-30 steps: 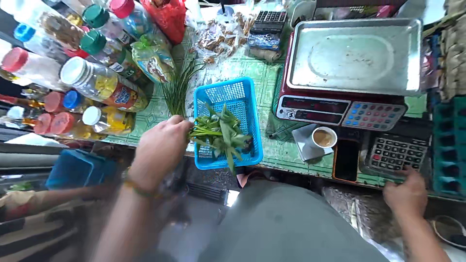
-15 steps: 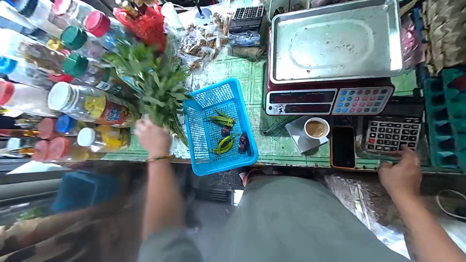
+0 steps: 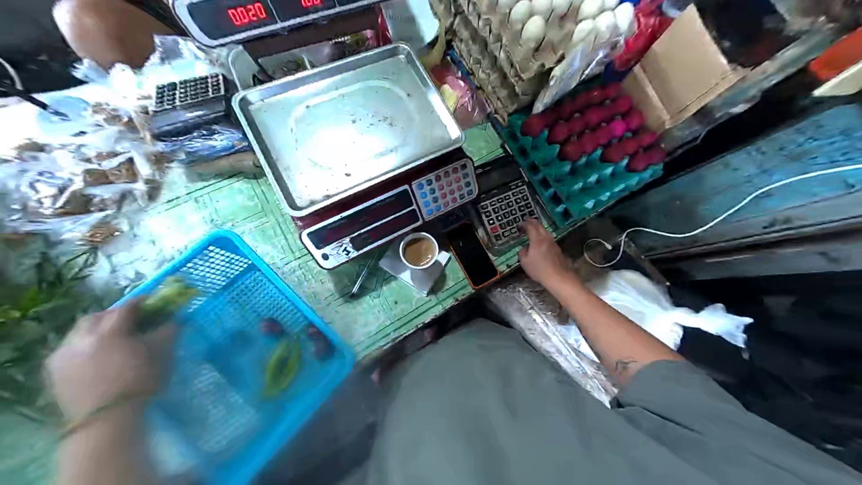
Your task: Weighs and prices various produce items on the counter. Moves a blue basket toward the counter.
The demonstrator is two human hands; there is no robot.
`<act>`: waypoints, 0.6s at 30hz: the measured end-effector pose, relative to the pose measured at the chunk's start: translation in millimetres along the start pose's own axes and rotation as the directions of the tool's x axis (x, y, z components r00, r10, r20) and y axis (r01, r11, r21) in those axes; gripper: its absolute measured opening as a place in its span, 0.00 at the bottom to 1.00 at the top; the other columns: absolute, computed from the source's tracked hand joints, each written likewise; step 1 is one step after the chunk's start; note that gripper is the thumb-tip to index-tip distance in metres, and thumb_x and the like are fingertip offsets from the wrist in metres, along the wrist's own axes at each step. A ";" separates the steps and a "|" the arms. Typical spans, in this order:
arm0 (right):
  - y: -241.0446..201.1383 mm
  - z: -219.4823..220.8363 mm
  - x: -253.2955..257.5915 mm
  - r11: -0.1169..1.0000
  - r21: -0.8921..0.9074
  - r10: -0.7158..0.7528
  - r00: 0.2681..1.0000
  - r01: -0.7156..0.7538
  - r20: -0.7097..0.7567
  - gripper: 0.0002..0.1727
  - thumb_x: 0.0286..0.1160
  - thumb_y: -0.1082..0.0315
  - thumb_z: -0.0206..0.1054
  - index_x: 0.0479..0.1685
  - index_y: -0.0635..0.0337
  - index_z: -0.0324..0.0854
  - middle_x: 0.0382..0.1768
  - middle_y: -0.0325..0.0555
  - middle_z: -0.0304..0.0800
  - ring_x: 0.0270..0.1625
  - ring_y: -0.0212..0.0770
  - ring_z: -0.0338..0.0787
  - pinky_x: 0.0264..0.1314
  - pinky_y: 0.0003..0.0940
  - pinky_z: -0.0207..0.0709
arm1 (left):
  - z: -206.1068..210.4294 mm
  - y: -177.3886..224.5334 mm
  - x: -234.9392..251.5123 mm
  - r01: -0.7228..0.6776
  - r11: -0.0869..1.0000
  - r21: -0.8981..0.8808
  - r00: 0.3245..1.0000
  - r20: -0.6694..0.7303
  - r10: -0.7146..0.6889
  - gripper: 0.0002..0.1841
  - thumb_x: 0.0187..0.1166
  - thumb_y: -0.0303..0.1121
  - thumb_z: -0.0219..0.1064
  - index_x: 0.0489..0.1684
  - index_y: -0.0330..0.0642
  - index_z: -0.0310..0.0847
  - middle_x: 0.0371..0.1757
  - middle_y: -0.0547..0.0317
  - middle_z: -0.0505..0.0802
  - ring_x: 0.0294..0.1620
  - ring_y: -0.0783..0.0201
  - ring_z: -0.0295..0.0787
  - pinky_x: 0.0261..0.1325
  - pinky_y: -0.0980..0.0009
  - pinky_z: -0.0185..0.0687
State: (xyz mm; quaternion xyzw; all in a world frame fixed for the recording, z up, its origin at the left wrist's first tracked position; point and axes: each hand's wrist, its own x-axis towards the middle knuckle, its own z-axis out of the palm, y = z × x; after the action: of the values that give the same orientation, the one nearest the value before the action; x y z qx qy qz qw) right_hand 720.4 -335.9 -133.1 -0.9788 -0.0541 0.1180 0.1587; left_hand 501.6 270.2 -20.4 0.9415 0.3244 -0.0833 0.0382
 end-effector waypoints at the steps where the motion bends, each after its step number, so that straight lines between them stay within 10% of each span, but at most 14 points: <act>1: -3.8 -0.7 0.3 1.000 -0.019 0.003 1.000 -0.003 -0.022 0.35 0.67 0.74 0.72 0.81 0.54 0.74 0.89 0.59 0.62 0.81 0.67 0.74 0.73 0.67 0.77 | -25.7 2.2 -8.1 0.151 0.987 -0.057 0.989 0.003 -0.151 0.22 0.85 0.31 0.65 0.76 0.35 0.76 0.74 0.29 0.82 0.76 0.30 0.78 0.76 0.31 0.68; 4: -8.4 7.2 0.8 0.995 -0.098 -0.014 0.997 0.006 -0.077 0.37 0.62 0.73 0.75 0.80 0.48 0.77 0.91 0.63 0.54 0.83 0.73 0.68 0.74 0.71 0.71 | -36.1 -61.9 -22.8 0.082 0.935 -0.344 0.988 -0.094 -0.121 0.25 0.88 0.27 0.60 0.77 0.15 0.65 0.75 0.16 0.77 0.81 0.27 0.71 0.85 0.41 0.61; 8: -16.2 11.7 -8.7 0.996 -0.085 -0.040 0.992 0.030 -0.119 0.35 0.60 0.73 0.76 0.76 0.49 0.80 0.93 0.63 0.50 0.90 0.69 0.58 0.84 0.71 0.61 | -24.7 -76.3 -44.3 0.335 0.905 -0.261 0.925 -0.094 -0.369 0.40 0.83 0.55 0.65 0.85 0.31 0.62 0.76 0.25 0.79 0.77 0.32 0.77 0.78 0.34 0.69; 11: -16.9 19.3 -21.6 0.988 -0.071 -0.142 0.988 0.138 -0.062 0.35 0.60 0.73 0.75 0.76 0.50 0.81 0.92 0.65 0.53 0.91 0.70 0.56 0.85 0.72 0.59 | -11.3 -48.3 -69.2 0.247 0.919 -0.307 0.954 -0.086 -0.286 0.48 0.76 0.59 0.70 0.92 0.39 0.56 0.88 0.27 0.65 0.88 0.30 0.61 0.86 0.34 0.58; 18: 6.2 -13.0 -18.0 0.984 -0.127 -0.123 0.992 0.122 -0.003 0.37 0.65 0.70 0.74 0.82 0.59 0.73 0.85 0.66 0.68 0.88 0.72 0.64 0.83 0.76 0.59 | 43.9 37.3 -152.7 0.053 0.877 -0.477 0.966 -0.197 -0.166 0.35 0.79 0.44 0.71 0.81 0.29 0.71 0.85 0.24 0.68 0.87 0.33 0.63 0.86 0.44 0.64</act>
State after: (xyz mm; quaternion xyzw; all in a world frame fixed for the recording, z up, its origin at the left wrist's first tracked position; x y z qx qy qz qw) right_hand 706.6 -348.2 -119.3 -0.9823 -0.1207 0.0988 0.1035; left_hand 400.4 143.0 -35.1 0.8875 0.3901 0.1056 0.2213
